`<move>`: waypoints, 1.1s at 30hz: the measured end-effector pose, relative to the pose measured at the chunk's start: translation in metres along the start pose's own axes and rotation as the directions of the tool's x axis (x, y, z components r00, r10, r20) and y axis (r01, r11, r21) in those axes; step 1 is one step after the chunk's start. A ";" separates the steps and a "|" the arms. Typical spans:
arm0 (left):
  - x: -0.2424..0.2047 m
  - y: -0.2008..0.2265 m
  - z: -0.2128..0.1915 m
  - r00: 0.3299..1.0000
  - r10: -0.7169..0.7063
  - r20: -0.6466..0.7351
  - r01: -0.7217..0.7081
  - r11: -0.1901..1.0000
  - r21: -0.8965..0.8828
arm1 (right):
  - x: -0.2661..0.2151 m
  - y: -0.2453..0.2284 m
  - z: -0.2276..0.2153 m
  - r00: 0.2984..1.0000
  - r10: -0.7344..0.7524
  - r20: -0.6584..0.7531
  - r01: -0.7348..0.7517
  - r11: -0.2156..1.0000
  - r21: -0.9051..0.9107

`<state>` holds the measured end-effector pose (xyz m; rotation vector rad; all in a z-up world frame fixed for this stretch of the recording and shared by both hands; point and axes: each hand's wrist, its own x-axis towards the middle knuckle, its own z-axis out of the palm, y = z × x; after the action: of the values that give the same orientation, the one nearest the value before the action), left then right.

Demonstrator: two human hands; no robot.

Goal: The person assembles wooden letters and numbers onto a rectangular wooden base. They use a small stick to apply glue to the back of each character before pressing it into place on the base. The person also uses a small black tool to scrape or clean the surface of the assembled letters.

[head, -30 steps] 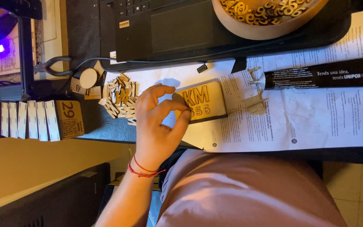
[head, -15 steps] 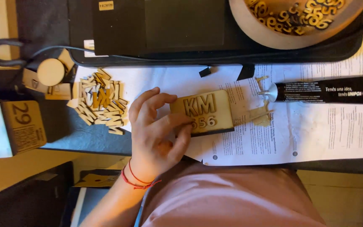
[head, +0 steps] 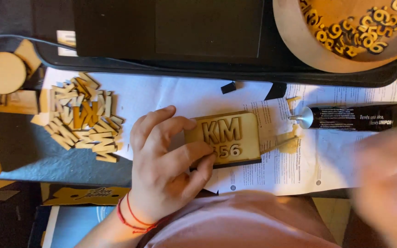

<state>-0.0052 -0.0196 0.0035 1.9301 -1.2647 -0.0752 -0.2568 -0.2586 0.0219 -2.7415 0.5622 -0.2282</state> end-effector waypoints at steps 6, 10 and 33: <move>-0.010 -0.004 0.001 0.981 0.192 0.029 -0.194 0.979 0.057 | 0.060 -0.069 0.031 0.897 -0.437 -0.061 0.437 0.862 0.257; -0.010 -0.004 0.005 0.968 0.237 0.087 -0.246 0.962 0.118 | 0.064 -0.080 0.040 0.889 -0.455 -0.047 0.451 0.853 0.261; -0.007 -0.004 0.006 0.975 0.167 0.147 -0.188 0.972 0.139 | 0.049 -0.070 0.059 0.909 -0.401 -0.111 0.412 0.905 0.107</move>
<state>-0.0084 -0.0168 -0.0051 1.9565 -1.5685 -0.0170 -0.1749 -0.2005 -0.0040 -2.7018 -0.0171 -0.4668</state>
